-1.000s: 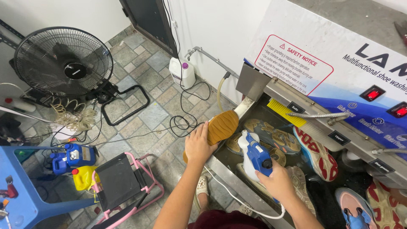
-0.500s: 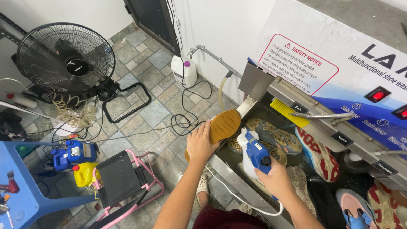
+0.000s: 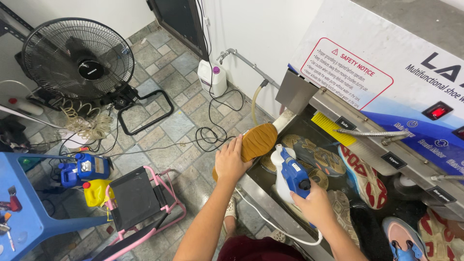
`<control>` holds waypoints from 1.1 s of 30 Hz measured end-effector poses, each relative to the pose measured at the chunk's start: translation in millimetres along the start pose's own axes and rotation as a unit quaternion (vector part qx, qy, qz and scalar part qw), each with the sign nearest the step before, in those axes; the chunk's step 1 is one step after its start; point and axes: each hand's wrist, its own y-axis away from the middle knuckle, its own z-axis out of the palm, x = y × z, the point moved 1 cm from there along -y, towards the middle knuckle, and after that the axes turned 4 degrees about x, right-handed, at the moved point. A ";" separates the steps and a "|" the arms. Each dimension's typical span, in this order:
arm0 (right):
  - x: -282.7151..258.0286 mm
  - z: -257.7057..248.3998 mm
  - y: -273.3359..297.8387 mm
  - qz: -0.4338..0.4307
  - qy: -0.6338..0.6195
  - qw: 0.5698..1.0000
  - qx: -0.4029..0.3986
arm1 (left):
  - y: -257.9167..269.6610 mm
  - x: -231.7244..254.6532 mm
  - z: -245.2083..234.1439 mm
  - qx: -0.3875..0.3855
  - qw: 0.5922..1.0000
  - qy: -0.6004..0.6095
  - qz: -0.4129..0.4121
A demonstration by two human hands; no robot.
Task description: The person scrubs a colorful sneaker with a white sponge, then rinses it under a tap and uses a handheld spray bottle to apply liquid to the sole. The person continues scrubbing the upper and sole with the sponge.
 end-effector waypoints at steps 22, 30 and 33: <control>-14.6 15.3 6.8 -0.056 -0.024 0.998 0.023 | 2.7 0.1 0.1 0.015 1.000 0.019 0.000; -6.9 9.6 10.0 0.014 0.005 1.000 0.013 | 2.3 -0.2 1.9 0.017 1.000 0.017 0.004; -11.3 12.1 7.0 0.027 -0.006 1.000 0.006 | 2.5 -0.4 1.6 0.011 1.000 0.013 0.003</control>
